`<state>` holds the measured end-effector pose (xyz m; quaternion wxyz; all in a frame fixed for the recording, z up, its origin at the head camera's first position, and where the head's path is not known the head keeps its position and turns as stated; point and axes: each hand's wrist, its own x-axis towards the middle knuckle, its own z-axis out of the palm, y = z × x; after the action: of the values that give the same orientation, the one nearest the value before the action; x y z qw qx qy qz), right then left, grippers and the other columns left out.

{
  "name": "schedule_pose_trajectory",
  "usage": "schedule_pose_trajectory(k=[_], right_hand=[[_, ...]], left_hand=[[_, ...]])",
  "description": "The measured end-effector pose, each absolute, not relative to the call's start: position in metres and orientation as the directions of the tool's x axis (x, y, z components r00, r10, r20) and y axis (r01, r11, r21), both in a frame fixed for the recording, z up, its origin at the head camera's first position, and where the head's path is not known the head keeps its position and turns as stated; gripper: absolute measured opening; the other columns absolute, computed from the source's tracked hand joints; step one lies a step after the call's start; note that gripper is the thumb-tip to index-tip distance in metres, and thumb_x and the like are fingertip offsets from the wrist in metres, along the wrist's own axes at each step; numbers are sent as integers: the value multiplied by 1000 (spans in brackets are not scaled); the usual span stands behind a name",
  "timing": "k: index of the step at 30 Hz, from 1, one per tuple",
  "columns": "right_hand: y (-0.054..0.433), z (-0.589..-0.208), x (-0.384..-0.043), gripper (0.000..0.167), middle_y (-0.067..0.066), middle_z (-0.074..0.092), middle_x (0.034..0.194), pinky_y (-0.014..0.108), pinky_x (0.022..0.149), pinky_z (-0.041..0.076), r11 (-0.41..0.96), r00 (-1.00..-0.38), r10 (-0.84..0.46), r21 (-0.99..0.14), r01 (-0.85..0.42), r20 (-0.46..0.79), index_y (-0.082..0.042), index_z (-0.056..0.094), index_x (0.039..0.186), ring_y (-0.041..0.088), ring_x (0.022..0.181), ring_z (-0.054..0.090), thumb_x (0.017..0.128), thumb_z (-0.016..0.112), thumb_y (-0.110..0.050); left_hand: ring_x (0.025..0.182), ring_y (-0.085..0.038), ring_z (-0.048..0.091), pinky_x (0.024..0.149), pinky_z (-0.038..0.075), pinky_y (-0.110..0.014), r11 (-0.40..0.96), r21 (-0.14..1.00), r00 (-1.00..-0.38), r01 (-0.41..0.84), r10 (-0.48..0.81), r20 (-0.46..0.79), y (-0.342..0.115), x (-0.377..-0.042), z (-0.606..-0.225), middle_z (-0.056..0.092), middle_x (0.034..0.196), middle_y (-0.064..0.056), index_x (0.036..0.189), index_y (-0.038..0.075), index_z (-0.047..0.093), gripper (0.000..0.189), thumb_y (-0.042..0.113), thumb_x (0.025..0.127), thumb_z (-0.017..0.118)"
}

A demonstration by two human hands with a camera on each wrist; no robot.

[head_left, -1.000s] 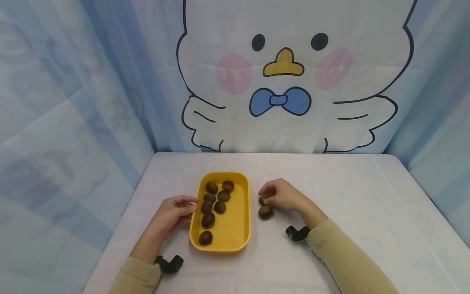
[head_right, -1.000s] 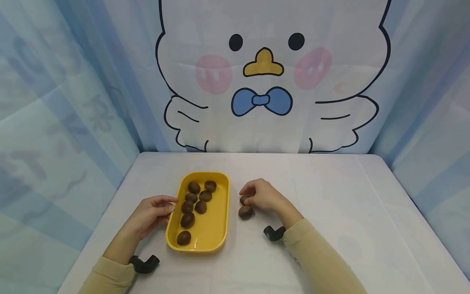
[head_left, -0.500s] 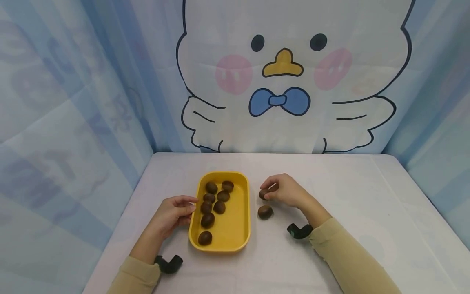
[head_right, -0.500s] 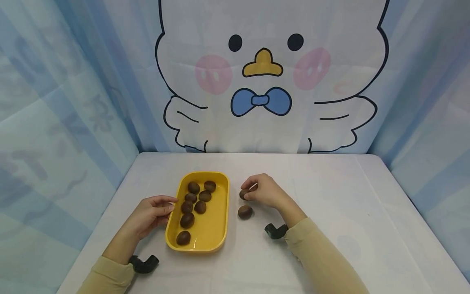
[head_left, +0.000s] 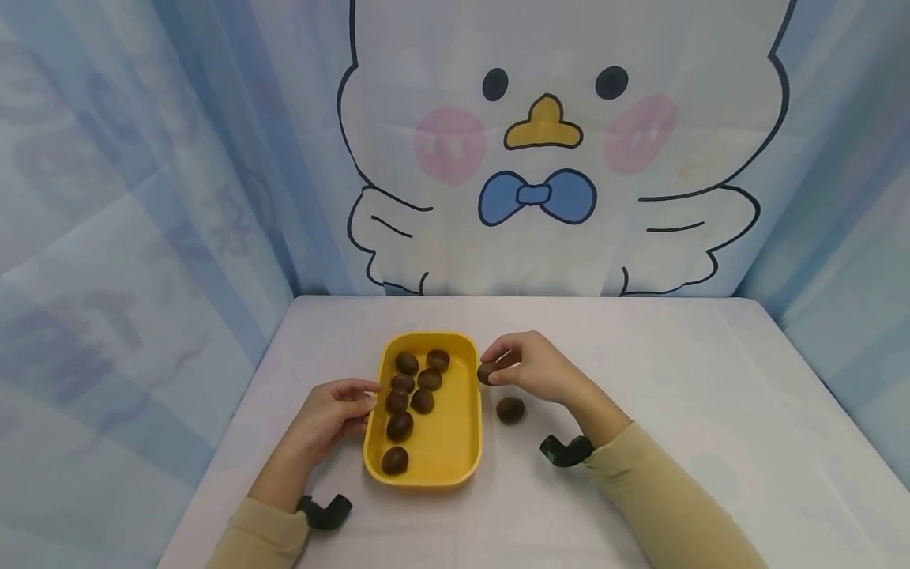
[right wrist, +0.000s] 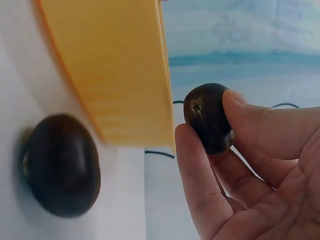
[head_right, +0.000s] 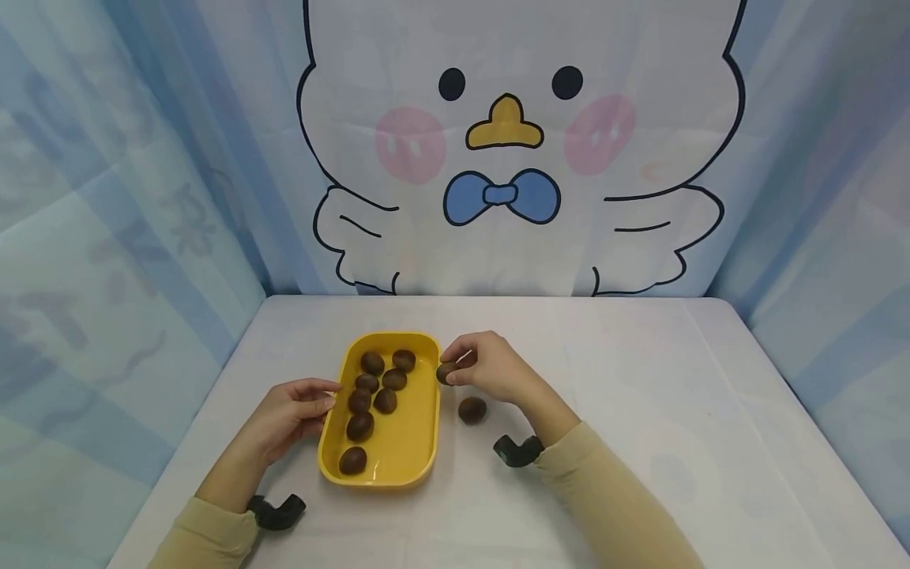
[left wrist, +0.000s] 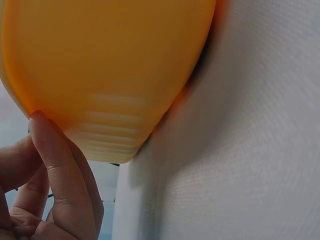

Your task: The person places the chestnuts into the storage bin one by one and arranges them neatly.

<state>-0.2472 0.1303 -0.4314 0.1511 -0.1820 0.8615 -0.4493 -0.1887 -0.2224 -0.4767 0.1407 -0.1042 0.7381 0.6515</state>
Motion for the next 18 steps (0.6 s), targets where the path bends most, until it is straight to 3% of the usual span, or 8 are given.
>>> schedule_pose_trajectory(k=[8,18], right_hand=[[106,-425,-239,20,-3,80,111,38,97,63,523,-875,-472,-833,-180,-108,-19,80,113,16,104,73,94,82,-11],[77,-423,-235,20,-5,77,112,35,91,61,532,-837,-542,-800,-277,-71,-22,81,109,16,104,70,92,85,-13]], left_hand=[[69,-14,64,66,62,-23,132,933,-939,-335,37,-342,-223,-189,-477,70,92,-3,136,-1,70,37,7,100,71],[68,-12,63,65,61,-23,110,933,-936,-342,42,-349,-223,-188,-474,69,90,-1,138,-1,68,39,7,100,72]])
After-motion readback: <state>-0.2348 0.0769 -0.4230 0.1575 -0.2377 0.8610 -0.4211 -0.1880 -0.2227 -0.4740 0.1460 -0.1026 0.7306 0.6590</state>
